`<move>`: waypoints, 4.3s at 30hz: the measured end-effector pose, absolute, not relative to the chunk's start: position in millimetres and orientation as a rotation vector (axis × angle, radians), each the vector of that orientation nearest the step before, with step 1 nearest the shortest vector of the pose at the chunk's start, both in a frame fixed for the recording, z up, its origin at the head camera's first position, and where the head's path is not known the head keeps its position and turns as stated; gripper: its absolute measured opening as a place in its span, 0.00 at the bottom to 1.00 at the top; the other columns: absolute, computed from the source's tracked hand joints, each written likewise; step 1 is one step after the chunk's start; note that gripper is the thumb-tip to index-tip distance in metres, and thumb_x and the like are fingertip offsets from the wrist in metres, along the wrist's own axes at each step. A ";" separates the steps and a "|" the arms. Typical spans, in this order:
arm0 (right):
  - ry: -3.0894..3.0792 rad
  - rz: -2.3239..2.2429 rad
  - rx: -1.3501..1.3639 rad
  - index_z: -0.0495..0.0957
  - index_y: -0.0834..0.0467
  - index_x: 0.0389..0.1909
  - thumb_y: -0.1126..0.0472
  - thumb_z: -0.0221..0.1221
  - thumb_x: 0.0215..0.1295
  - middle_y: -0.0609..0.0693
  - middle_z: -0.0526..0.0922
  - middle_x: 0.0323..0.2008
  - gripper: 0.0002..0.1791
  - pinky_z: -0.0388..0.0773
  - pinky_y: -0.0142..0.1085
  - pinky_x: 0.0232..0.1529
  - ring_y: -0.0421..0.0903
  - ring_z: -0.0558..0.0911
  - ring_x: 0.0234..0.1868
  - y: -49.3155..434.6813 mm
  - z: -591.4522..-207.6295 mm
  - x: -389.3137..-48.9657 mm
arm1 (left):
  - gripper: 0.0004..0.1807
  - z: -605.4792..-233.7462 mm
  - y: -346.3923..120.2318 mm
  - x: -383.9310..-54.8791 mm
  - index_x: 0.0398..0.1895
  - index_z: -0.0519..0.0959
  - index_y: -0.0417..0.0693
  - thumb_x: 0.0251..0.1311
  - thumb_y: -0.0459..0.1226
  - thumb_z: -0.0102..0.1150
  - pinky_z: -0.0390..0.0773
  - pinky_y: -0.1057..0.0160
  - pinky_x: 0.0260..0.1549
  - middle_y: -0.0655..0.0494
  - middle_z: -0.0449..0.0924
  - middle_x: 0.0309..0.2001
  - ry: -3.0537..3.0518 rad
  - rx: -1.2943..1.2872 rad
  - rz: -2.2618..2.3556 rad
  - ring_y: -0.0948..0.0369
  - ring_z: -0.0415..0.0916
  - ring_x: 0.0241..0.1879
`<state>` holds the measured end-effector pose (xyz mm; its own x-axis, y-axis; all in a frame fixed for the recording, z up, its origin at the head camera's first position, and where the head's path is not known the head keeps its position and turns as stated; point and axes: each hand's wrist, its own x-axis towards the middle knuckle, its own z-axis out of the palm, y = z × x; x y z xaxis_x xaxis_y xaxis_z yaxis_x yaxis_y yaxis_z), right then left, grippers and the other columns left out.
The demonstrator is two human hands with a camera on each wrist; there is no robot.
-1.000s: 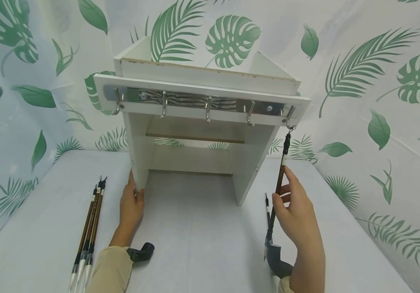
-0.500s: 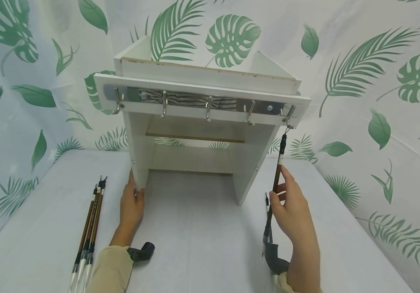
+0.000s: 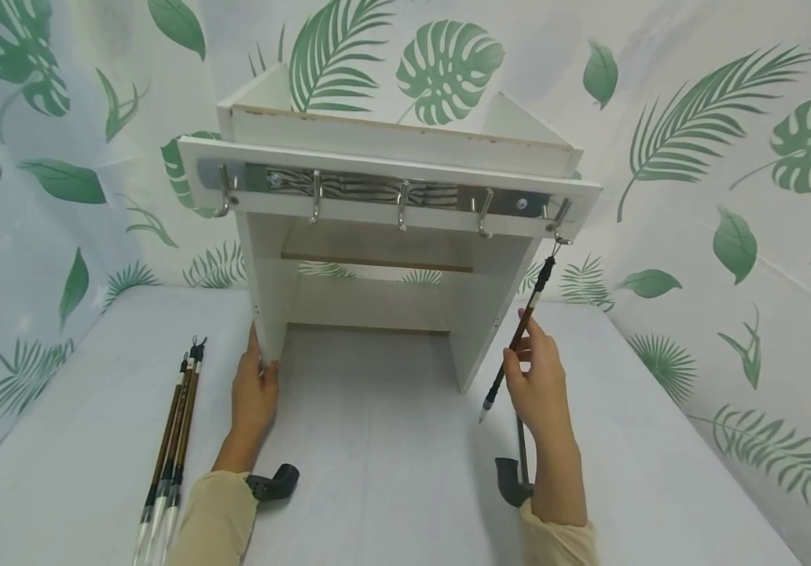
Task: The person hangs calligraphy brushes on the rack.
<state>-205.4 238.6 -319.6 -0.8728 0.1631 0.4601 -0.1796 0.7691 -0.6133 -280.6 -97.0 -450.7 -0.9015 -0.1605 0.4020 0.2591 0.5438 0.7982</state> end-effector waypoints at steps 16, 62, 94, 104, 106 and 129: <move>-2.511 0.950 -0.060 0.60 0.61 0.64 0.66 0.49 0.65 0.62 0.73 0.44 0.26 0.78 0.49 0.46 0.56 0.76 0.46 244.2 -328.8 -213.7 | 0.40 -450.9 -96.0 -280.6 0.72 0.38 0.57 0.64 0.30 0.46 0.67 0.43 0.56 0.37 0.61 0.61 -2.346 -0.095 -1.308 0.42 0.60 0.62; -3.199 0.765 -0.612 0.54 0.67 0.64 0.64 0.61 0.55 0.73 0.66 0.56 0.38 0.80 0.48 0.35 0.61 0.80 0.38 290.0 -368.4 -218.0 | 0.39 -453.1 -97.5 -282.2 0.72 0.37 0.56 0.65 0.30 0.45 0.68 0.42 0.55 0.36 0.60 0.62 -2.347 -0.089 -1.343 0.41 0.59 0.63; -3.067 0.845 -0.476 0.50 0.67 0.66 0.71 0.54 0.56 0.72 0.75 0.43 0.37 0.80 0.42 0.29 0.55 0.81 0.32 285.0 -352.2 -215.2 | 0.39 -453.9 -95.6 -281.7 0.72 0.37 0.55 0.65 0.30 0.45 0.66 0.43 0.58 0.37 0.58 0.63 -2.359 -0.083 -1.338 0.42 0.57 0.64; -2.709 0.836 -0.341 0.49 0.56 0.70 0.68 0.50 0.59 0.66 0.74 0.44 0.37 0.78 0.49 0.35 0.60 0.76 0.43 271.6 -313.1 -194.4 | 0.39 -451.5 -96.2 -281.3 0.72 0.37 0.55 0.65 0.31 0.45 0.66 0.42 0.57 0.36 0.60 0.61 -2.350 -0.103 -1.310 0.41 0.59 0.63; -2.635 0.842 -0.328 0.50 0.54 0.70 0.67 0.49 0.59 0.65 0.74 0.44 0.36 0.78 0.50 0.37 0.59 0.76 0.44 267.4 -307.6 -189.6 | 0.39 -451.1 -96.3 -281.2 0.72 0.37 0.56 0.65 0.31 0.45 0.66 0.42 0.57 0.36 0.60 0.61 -2.359 -0.094 -1.306 0.41 0.59 0.63; -2.044 0.767 0.296 0.67 0.56 0.62 0.78 0.49 0.51 0.59 0.73 0.29 0.34 0.68 0.09 0.34 0.42 0.73 0.29 206.7 -290.3 -178.1 | 0.39 -450.1 -97.3 -281.3 0.72 0.36 0.57 0.66 0.32 0.44 0.66 0.43 0.57 0.37 0.60 0.61 -2.374 -0.073 -1.319 0.42 0.59 0.63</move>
